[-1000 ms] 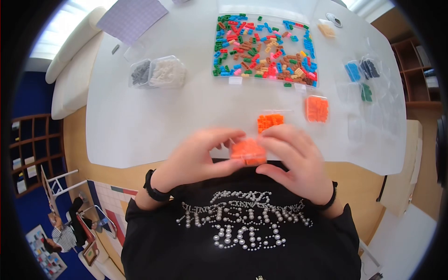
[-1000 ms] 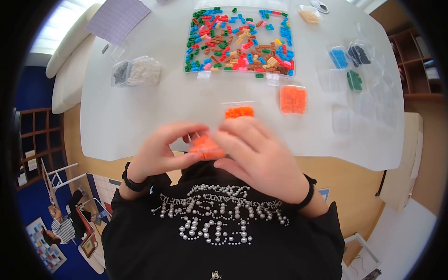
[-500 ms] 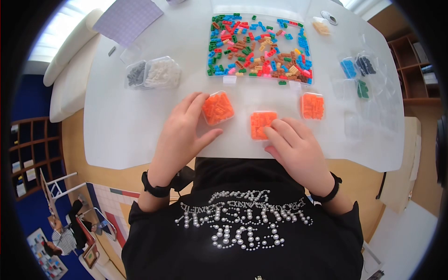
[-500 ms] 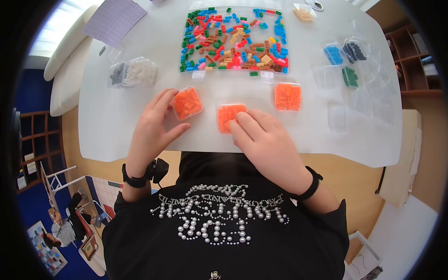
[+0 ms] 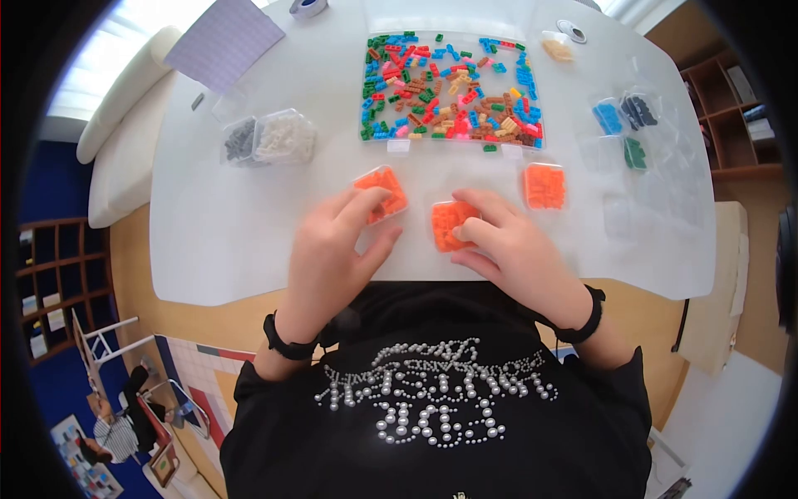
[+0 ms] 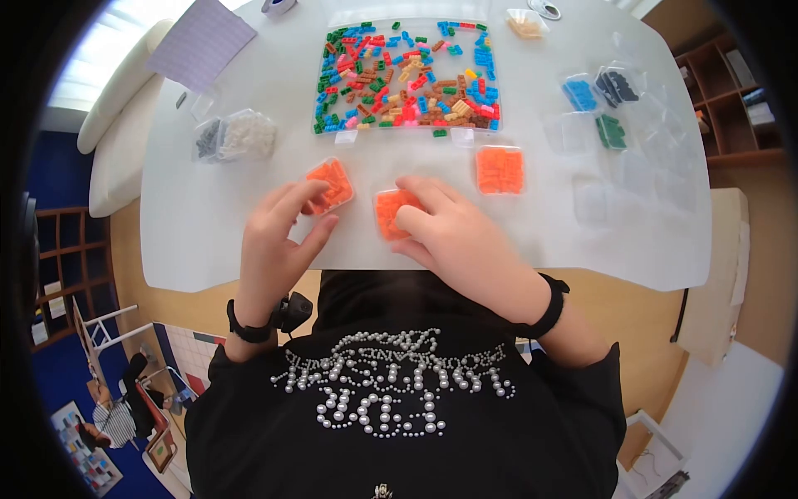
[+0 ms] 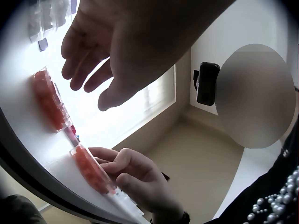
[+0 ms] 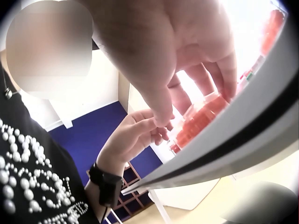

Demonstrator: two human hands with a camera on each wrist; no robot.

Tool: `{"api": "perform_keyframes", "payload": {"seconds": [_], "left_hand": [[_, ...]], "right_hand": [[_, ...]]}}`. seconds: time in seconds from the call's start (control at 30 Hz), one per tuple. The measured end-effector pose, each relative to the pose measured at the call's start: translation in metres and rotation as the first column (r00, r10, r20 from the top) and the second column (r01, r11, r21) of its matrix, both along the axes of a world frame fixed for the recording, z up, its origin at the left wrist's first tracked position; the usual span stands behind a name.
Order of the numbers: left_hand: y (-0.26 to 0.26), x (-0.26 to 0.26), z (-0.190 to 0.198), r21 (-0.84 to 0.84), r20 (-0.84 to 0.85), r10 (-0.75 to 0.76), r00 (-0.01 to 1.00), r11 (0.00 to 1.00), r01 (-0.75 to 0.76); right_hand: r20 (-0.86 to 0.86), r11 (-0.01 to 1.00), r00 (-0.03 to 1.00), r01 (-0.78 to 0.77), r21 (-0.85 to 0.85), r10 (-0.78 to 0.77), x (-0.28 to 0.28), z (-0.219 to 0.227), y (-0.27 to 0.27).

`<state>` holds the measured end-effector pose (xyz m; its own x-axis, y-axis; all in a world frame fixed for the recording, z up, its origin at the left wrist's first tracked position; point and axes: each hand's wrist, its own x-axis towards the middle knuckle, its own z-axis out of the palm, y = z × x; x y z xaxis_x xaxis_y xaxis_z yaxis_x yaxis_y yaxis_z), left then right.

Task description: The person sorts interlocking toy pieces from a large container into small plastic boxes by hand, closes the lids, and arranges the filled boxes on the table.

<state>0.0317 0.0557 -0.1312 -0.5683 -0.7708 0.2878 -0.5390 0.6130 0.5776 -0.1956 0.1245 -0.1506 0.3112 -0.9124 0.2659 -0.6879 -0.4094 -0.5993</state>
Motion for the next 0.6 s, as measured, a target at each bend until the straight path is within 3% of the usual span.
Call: {"api": "perform_keyframes", "payload": {"seconds": [0.03,0.23,0.37,0.47,0.6], "left_hand": [[0.003,-0.002,0.002,0.146,-0.004,-0.038,0.999,0.989,0.038],[0.018,-0.021,-0.009,0.141,0.085,-0.146,0.986,0.981,0.133],[0.019,-0.022,-0.010,0.143,0.025,-0.172,0.985,0.975,0.167],[0.019,-0.020,-0.007,0.126,-0.020,-0.153,0.988,0.980,0.155],[0.019,-0.015,-0.009,0.151,-0.041,-0.122,0.992,0.980,0.127]], "right_hand": [[0.034,1.000,0.999,-0.007,0.030,0.006,-0.001,0.000,0.000],[-0.022,0.999,0.999,0.033,-0.010,-0.033,0.004,0.001,-0.001],[-0.034,0.998,0.998,0.044,-0.053,-0.046,0.002,0.003,0.003],[-0.029,1.000,0.999,0.017,0.024,-0.016,-0.008,0.013,0.008],[-0.060,0.973,0.971,0.230,0.010,-0.229,-0.049,0.041,0.009]]}}
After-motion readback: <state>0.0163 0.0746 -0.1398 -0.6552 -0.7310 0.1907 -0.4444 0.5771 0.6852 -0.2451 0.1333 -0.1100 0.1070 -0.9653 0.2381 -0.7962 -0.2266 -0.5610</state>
